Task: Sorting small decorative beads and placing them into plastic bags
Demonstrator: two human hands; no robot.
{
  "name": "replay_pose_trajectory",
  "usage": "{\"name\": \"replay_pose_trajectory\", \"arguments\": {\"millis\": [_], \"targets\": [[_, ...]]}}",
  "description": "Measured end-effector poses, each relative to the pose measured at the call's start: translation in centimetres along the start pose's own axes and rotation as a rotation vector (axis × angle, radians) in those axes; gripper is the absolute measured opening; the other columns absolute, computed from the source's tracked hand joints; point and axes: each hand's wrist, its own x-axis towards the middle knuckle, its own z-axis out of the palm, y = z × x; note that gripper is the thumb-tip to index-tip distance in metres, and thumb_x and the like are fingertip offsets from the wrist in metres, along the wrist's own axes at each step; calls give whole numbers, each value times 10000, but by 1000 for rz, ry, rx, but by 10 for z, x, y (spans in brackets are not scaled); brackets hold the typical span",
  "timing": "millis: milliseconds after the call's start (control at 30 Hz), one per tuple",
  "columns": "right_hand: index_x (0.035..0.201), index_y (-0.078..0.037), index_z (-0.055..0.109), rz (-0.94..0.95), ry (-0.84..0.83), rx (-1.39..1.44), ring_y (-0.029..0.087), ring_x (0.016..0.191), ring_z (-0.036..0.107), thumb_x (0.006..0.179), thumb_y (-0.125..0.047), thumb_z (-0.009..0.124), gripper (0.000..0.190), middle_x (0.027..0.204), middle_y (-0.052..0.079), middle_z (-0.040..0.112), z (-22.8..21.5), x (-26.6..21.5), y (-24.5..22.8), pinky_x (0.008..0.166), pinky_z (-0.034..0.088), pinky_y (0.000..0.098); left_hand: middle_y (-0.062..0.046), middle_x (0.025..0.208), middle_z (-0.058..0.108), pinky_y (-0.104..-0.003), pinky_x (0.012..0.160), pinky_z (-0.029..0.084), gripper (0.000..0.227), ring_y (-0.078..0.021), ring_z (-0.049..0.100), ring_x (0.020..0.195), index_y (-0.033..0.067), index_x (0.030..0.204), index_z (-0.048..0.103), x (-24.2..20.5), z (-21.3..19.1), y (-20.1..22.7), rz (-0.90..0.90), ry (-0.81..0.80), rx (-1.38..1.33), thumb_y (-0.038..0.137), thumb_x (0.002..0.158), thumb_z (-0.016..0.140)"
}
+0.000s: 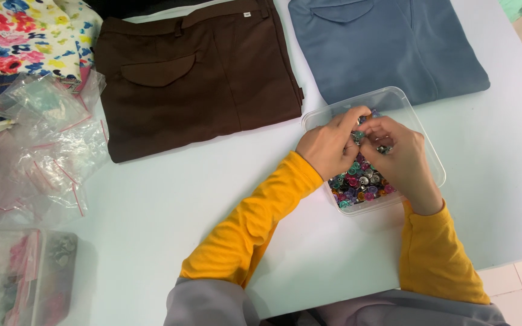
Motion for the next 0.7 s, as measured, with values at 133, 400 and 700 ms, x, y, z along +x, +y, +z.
{"name": "replay_pose_trajectory", "arguments": {"millis": [133, 400, 700], "targets": [[1097, -16, 734, -114, 16, 69, 264, 801, 730, 889, 59, 763, 223, 905, 135, 713, 1, -2, -9, 778, 588, 363, -74, 970, 707, -434, 774, 640, 532, -294, 762, 873, 178, 1372, 469, 3, 21, -19, 130, 226, -189, 166, 863, 625], [1187, 61, 715, -588, 265, -233, 280, 871, 710, 900, 143, 714, 298, 997, 130, 702, 1, -1, -12, 809, 591, 369, -23, 972, 762, -216, 612, 637, 201, -143, 752, 778, 108, 1093, 756, -4, 16, -27, 254, 687, -476, 133, 900, 802], [890, -56, 730, -996, 203, -146, 196, 830, 701, 809, 77, 664, 168, 1035, 100, 720, 89, -76, -55, 794, 614, 311, -47, 962, 773, -350, 740, 632, 143, -228, 739, 785, 94, 1069, 784, -102, -32, -78, 352, 644, -112, 92, 927, 764]]}}
